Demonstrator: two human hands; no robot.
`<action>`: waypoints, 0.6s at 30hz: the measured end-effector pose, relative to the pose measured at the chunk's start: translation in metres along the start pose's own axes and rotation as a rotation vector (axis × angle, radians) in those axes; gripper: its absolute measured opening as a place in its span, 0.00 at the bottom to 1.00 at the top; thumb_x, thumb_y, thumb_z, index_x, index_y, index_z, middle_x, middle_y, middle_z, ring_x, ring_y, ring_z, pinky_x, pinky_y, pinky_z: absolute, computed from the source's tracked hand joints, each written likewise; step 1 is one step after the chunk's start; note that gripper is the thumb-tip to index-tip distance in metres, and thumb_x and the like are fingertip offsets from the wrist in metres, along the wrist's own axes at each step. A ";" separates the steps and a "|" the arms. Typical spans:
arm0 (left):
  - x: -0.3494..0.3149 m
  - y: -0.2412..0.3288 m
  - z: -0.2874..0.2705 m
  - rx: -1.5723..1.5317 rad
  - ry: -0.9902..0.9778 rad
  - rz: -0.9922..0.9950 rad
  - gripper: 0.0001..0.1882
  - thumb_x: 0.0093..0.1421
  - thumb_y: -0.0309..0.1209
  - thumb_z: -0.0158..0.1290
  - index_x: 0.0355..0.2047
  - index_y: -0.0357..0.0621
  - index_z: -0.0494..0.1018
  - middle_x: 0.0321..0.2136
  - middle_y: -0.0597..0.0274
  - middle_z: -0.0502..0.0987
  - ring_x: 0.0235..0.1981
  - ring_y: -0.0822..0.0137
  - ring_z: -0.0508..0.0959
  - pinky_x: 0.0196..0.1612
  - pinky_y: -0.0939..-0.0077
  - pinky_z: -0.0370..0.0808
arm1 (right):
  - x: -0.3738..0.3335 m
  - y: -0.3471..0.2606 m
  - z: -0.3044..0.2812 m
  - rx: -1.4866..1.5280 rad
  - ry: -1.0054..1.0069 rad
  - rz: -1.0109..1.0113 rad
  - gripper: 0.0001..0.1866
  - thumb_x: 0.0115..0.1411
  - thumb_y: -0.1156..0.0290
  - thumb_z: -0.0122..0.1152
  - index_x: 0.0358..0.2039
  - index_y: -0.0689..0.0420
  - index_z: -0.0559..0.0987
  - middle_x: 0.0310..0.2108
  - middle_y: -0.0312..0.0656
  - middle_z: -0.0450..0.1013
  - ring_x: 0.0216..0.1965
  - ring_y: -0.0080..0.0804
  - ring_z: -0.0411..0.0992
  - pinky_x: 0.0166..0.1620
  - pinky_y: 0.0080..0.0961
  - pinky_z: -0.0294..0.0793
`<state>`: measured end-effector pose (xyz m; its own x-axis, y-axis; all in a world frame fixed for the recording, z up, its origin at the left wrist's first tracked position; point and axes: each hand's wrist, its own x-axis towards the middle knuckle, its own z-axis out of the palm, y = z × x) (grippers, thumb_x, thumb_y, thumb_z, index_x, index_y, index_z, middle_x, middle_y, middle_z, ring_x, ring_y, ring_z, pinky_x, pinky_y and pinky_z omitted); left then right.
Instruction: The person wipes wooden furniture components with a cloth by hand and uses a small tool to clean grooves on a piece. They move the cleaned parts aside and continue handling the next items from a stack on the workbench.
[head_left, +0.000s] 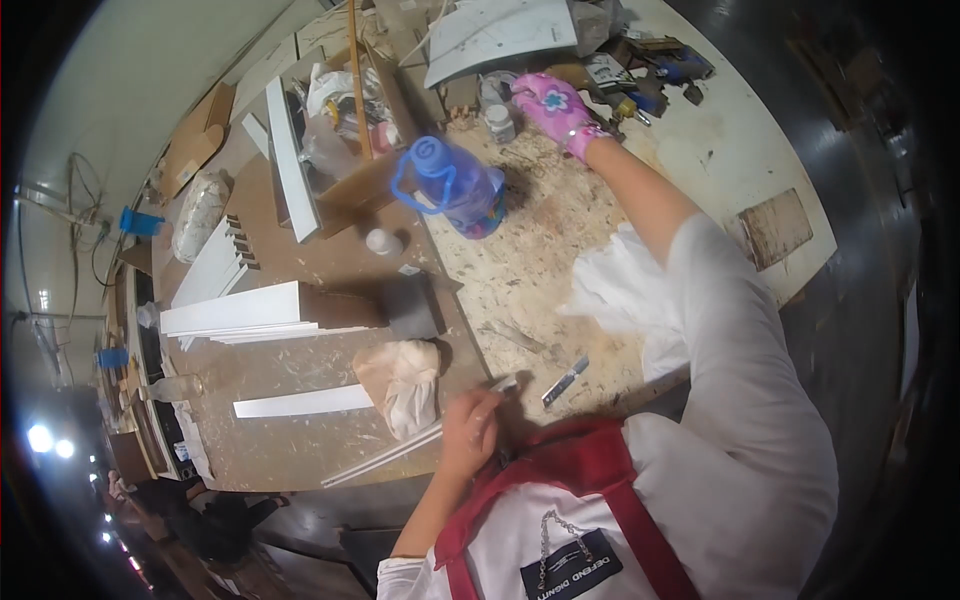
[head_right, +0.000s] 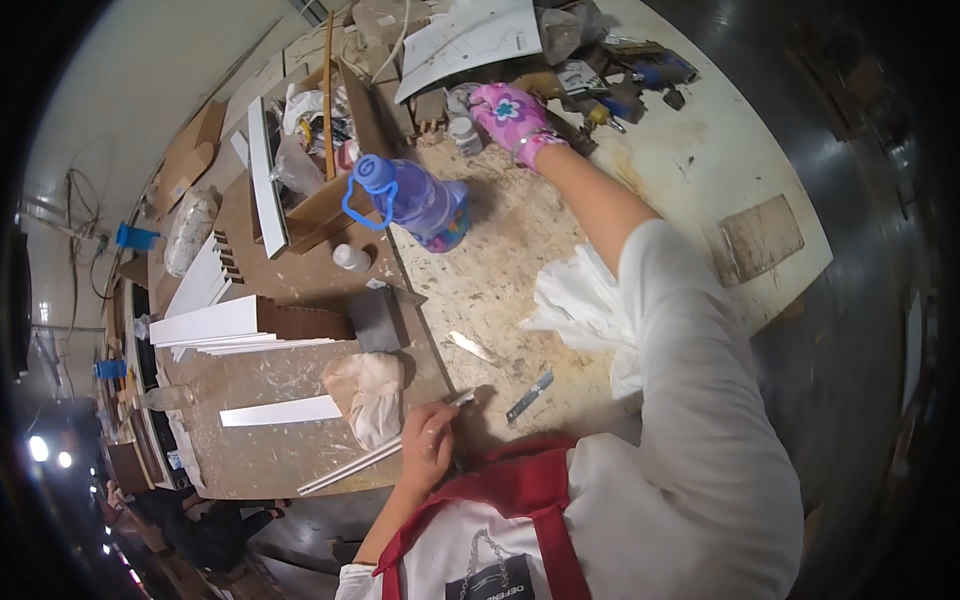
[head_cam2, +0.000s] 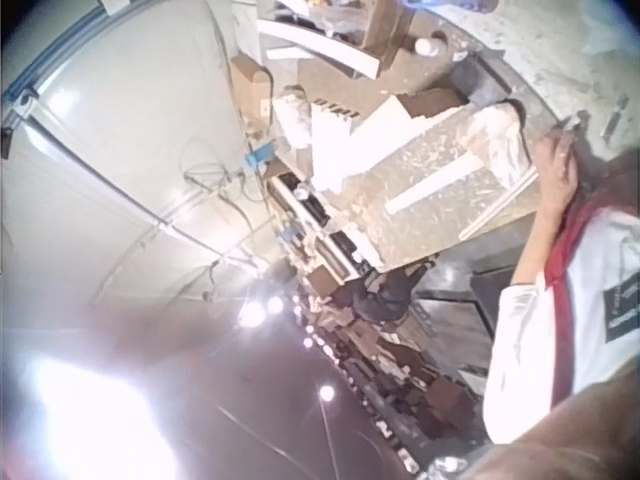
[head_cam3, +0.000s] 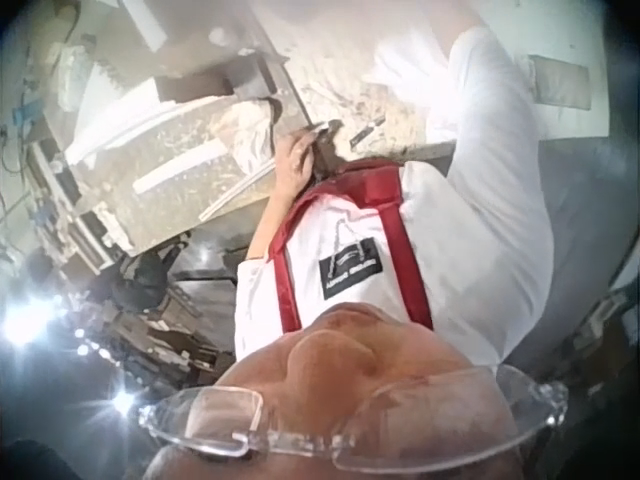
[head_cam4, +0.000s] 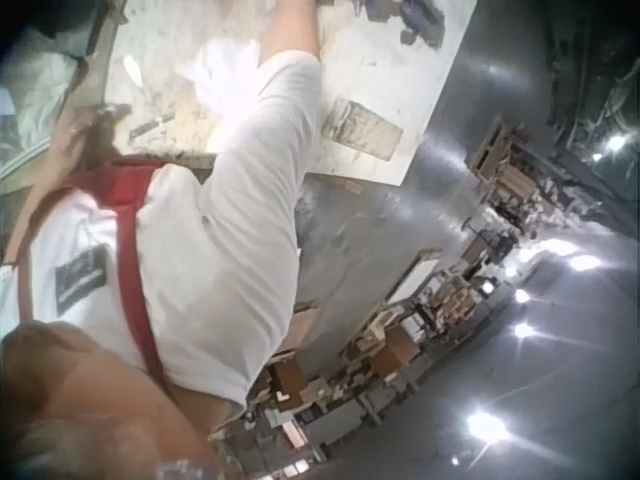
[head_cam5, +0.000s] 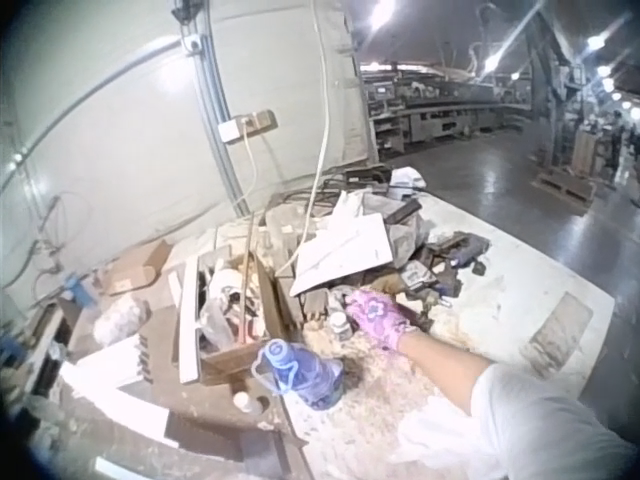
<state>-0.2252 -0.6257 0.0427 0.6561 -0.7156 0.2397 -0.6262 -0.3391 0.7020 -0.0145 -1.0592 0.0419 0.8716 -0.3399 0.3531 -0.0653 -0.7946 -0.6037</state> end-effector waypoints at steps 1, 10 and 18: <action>0.000 -0.001 0.000 0.002 -0.009 0.004 0.19 0.49 0.19 0.52 0.43 0.43 0.74 0.38 0.52 0.75 0.38 0.49 0.74 0.40 0.58 0.70 | 0.015 0.010 0.016 -0.072 0.014 0.026 0.15 0.59 0.58 0.56 0.43 0.49 0.78 0.43 0.47 0.75 0.46 0.47 0.73 0.48 0.40 0.72; 0.005 0.012 -0.009 0.095 -0.045 -0.009 0.22 0.46 0.20 0.56 0.45 0.47 0.74 0.38 0.59 0.75 0.38 0.54 0.74 0.39 0.62 0.66 | 0.054 -0.008 0.064 -0.449 -0.080 0.082 0.16 0.54 0.54 0.59 0.41 0.45 0.79 0.44 0.42 0.74 0.47 0.43 0.73 0.47 0.46 0.70; -0.001 0.020 -0.007 0.018 -0.012 -0.157 0.17 0.50 0.19 0.61 0.42 0.42 0.77 0.36 0.54 0.77 0.35 0.53 0.78 0.36 0.64 0.75 | 0.063 0.006 0.056 -0.592 -0.080 -0.105 0.13 0.56 0.59 0.57 0.34 0.53 0.79 0.29 0.47 0.77 0.34 0.42 0.78 0.38 0.36 0.77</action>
<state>-0.2353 -0.6273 0.0616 0.7415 -0.6601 0.1202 -0.5240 -0.4579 0.7182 0.0669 -1.0568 0.0205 0.9203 -0.2242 0.3205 -0.2163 -0.9744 -0.0606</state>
